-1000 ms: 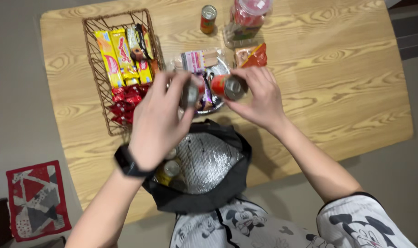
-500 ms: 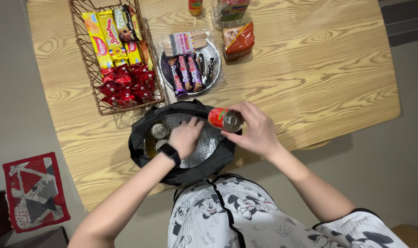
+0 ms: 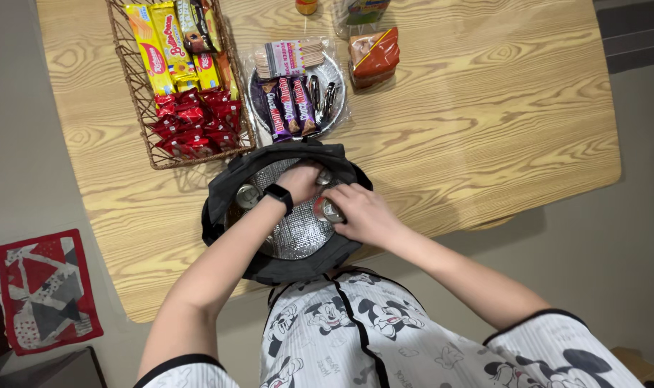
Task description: The person places a plastic container of watermelon, canned drinks, a bread loaf, and multiple snack bars into a black insulated bag on a wooden table. The person opens and closes the bag zipper while arranging items inside.
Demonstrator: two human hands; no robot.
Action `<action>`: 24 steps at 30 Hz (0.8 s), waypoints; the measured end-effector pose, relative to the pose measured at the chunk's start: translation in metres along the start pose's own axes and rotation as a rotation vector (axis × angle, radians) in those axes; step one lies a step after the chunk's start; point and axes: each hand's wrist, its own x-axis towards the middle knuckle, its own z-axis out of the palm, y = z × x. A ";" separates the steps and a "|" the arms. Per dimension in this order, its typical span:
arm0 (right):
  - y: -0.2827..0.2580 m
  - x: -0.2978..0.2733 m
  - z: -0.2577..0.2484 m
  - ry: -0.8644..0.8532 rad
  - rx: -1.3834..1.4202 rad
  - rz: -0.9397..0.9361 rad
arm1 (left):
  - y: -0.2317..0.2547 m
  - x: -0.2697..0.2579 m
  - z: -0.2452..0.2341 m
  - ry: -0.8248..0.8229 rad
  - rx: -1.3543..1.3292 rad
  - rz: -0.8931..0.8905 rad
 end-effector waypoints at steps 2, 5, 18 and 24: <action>0.009 0.007 0.016 -0.095 -0.006 0.033 | -0.001 0.004 0.000 -0.085 -0.005 -0.047; 0.017 0.014 0.040 -0.191 -0.069 0.091 | -0.002 0.006 0.002 -0.117 -0.040 -0.075; 0.053 0.022 0.090 -0.191 -0.387 0.037 | -0.037 -0.008 0.051 -0.047 -0.257 -0.250; 0.065 0.019 0.100 -0.202 -0.501 0.001 | -0.032 -0.016 0.058 -0.559 -0.174 -0.617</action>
